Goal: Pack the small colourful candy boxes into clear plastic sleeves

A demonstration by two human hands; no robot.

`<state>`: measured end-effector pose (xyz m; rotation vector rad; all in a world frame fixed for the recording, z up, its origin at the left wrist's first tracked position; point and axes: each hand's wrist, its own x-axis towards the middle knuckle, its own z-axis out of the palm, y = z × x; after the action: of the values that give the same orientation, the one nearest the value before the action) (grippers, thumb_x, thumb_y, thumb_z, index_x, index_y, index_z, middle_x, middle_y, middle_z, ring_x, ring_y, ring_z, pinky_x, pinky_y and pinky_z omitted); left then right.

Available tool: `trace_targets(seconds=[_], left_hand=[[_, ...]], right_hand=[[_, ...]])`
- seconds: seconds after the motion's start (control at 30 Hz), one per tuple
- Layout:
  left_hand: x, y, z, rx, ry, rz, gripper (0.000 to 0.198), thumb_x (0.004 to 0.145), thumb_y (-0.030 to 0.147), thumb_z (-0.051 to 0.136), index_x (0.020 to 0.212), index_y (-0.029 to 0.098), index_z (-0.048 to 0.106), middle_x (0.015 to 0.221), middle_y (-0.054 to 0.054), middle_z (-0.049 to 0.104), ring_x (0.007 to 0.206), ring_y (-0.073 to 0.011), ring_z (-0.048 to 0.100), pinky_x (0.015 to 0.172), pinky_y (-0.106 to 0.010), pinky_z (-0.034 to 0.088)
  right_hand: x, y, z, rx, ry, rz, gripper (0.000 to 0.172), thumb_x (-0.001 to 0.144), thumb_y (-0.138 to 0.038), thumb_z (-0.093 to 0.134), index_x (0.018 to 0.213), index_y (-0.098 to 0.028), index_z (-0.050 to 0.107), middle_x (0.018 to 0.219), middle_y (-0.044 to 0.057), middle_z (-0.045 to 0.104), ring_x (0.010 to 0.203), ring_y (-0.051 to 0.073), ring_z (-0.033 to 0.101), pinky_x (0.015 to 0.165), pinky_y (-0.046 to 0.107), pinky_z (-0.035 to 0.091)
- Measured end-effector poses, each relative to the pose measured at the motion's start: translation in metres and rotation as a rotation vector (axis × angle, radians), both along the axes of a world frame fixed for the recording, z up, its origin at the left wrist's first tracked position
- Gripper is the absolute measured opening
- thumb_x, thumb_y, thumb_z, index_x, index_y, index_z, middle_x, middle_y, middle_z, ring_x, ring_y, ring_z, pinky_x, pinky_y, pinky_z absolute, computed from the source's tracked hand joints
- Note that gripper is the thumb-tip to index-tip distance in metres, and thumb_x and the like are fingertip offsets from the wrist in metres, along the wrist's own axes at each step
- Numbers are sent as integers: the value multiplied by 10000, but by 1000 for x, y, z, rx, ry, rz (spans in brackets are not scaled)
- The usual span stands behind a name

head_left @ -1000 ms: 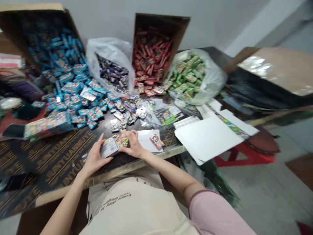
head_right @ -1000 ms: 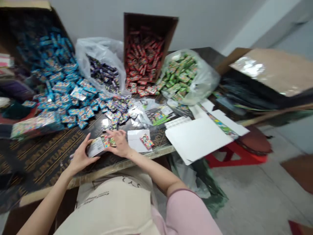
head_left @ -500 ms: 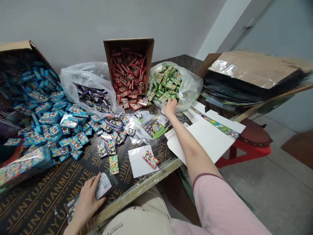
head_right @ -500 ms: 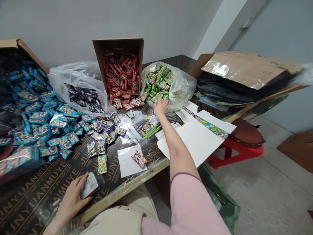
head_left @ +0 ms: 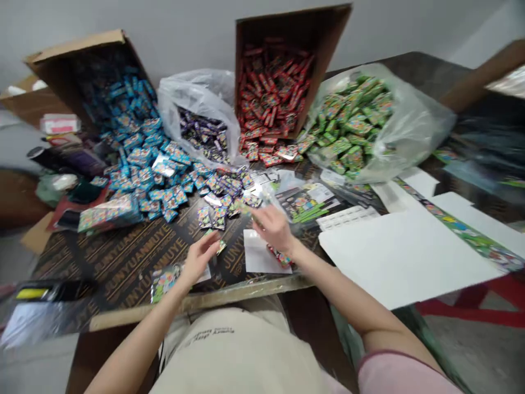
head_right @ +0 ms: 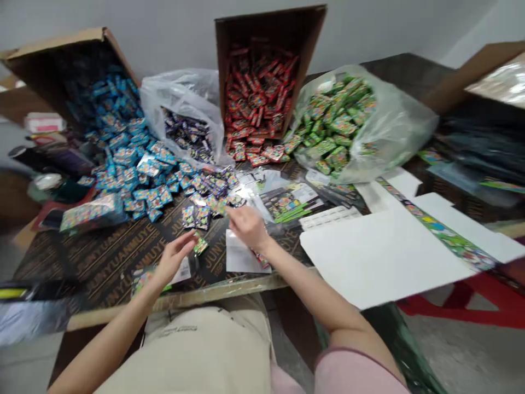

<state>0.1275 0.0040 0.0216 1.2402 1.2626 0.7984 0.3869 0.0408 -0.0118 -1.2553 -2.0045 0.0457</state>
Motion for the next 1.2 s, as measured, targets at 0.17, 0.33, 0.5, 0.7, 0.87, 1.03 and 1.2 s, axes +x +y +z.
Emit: trace_targets(seconds=[0.17,0.33,0.5,0.7,0.87,1.03,1.2], left_hand=[[13,2,6,-299,-350,192,459,575,545,765,687,132,597,590,-12,635,527,-124,588,564,-246,490],[-22,-12,7,-406,-323,94,338,580,413,753,670,120,610,582,-16,632,491,-110,554,495,-214,418],[-50,-18,2,-253,-106,-118,442,710,514,642,881,109,687,770,-70,686,685,-168,611,631,-273,468],[-100,-24,-24,393,742,-423,1033,474,401,859,1398,194,448,1304,-156,537,1222,-361,456,1059,-496,307],[-111,-31,-38,501,891,-466,1082,594,324,786,1500,182,213,1233,-141,546,1140,-321,506,993,-462,392],[-111,-33,-30,564,750,-460,1144,570,310,803,1510,205,160,1266,-132,526,1157,-318,512,1047,-495,362],[-99,-20,-13,577,603,-134,1015,548,336,824,1444,252,355,1163,-72,493,1090,-274,537,961,-416,449]], right_hand=[[-87,-55,10,-109,26,364,433,874,-326,573,1302,-265,556,1038,121,640,951,278,590,805,460,487],[-90,-53,28,-312,158,516,918,696,-484,750,1467,-277,299,1485,151,348,1360,355,333,1066,549,313],[-97,-55,28,-342,224,568,797,661,-297,717,1387,-280,390,1295,99,542,1203,303,484,1014,479,365],[-94,-58,5,-260,69,306,708,651,-411,753,1280,-229,485,1157,99,611,1044,297,547,933,454,354],[-99,-63,-10,-309,-112,293,695,734,-436,725,1331,-199,459,1224,134,606,1118,302,535,1026,499,243],[-104,-63,-6,-409,-11,480,844,712,-487,734,1417,-214,358,1352,137,537,1216,305,495,1044,503,275],[-120,-50,8,-436,427,271,859,710,-536,731,1430,-280,340,1423,123,468,1313,311,427,1055,499,336]])
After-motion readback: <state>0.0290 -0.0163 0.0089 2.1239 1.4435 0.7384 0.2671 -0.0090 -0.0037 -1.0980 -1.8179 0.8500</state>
